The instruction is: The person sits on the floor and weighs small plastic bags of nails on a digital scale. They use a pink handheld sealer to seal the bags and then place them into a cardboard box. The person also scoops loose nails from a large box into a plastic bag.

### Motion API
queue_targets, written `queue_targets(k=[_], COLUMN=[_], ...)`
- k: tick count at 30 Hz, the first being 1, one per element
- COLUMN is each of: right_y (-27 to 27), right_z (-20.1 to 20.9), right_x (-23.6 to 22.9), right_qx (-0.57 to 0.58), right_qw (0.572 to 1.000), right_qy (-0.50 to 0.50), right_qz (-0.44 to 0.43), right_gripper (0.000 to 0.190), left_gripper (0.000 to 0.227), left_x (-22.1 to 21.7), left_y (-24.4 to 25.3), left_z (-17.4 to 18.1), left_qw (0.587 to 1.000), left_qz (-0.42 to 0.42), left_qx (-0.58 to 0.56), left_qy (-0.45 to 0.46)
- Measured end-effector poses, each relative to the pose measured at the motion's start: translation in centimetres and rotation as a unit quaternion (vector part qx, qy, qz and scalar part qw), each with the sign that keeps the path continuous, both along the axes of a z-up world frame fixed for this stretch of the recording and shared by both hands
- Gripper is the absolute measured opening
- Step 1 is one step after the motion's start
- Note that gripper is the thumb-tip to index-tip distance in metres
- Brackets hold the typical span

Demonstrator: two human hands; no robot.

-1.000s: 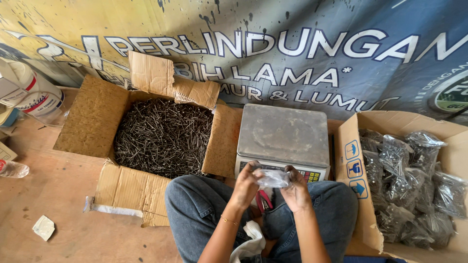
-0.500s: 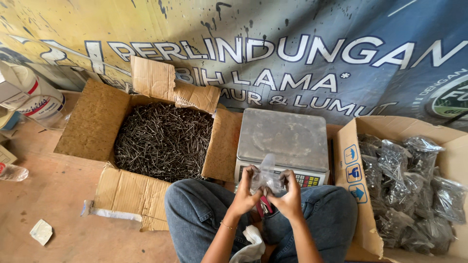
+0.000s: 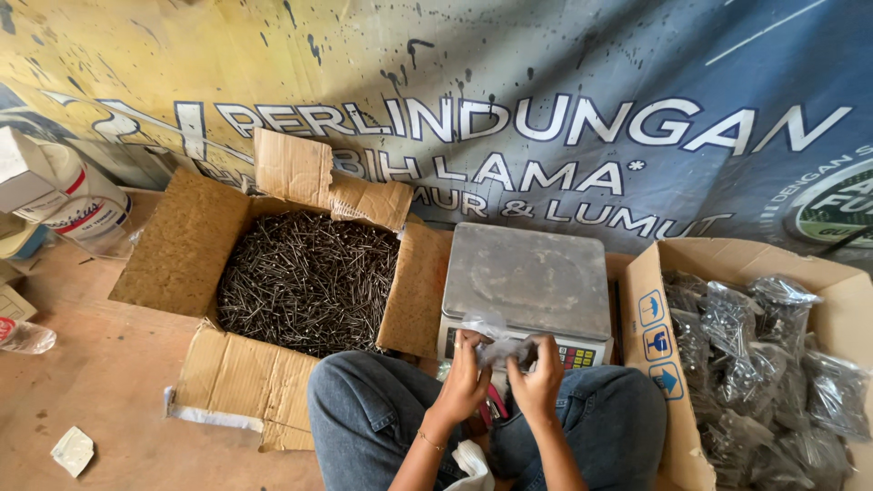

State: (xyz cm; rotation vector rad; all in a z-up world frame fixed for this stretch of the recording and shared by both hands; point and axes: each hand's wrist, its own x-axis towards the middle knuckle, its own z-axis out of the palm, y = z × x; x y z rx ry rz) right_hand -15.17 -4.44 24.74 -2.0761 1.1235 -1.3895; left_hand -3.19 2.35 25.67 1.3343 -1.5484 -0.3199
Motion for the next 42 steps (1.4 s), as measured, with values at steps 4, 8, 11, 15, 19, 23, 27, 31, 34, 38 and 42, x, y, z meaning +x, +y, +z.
queue_targets(k=[4, 8, 11, 15, 19, 23, 27, 31, 34, 38, 42], right_y=[-0.6, -0.7, -1.4, -2.9, -3.4, -4.3, -4.1, -3.8, -2.9, -1.8, -0.1], right_z=[-0.1, 0.4, -0.2, -0.6, -0.6, -0.9, -0.3, 0.5, 1.2, 1.5, 4.1], right_x=[-0.5, -0.4, -0.5, -1.4, -2.3, -2.9, -2.4, -0.6, 1.1, 3.8, 6.0], right_qx=[0.0, 0.016, 0.007, -0.021, -0.006, -0.027, -0.084, -0.056, -0.037, -0.066, -0.039], right_qw=[1.0, 0.995, 0.998, 0.997, 0.988, 0.981, 0.974, 0.961, 0.956, 0.935, 0.891], right_qy=[-0.016, 0.039, 0.041, 0.047, 0.112, 0.146, 0.151, 0.186, 0.219, 0.265, 0.323], right_qz=[-0.003, 0.086, 0.057, 0.06, 0.111, 0.126, 0.148, 0.196, 0.192, 0.227, 0.317], right_gripper=[0.026, 0.055, 0.043, 0.044, 0.027, 0.014, 0.009, 0.028, 0.022, 0.016, 0.02], left_gripper=[0.033, 0.029, 0.028, 0.04, 0.04, 0.035, 0.031, 0.031, 0.029, 0.033, 0.037], left_x=[-0.3, -1.0, -1.7, -1.9, -2.9, -3.2, -2.9, -1.8, -0.7, 1.2, 3.9], left_y=[0.0, -0.5, -1.4, -1.5, -1.8, -1.8, -0.9, 0.1, 1.7, 3.7, 5.8], left_z=[0.1, 0.8, -0.2, -0.3, -0.1, 0.7, 1.6, 2.6, 2.1, 1.2, 2.7], left_qw=[0.997, 0.995, 0.987, 0.991, 0.987, 0.966, 0.953, 0.95, 0.938, 0.944, 0.962], left_qz=[-0.015, 0.046, 0.113, 0.105, 0.133, 0.219, 0.259, 0.302, 0.328, 0.307, 0.25], left_qx=[0.031, 0.011, 0.043, 0.054, 0.075, 0.137, 0.153, 0.055, 0.065, 0.065, 0.081], left_qy=[0.071, 0.085, 0.107, 0.058, 0.044, 0.016, 0.045, -0.057, -0.096, -0.102, -0.079])
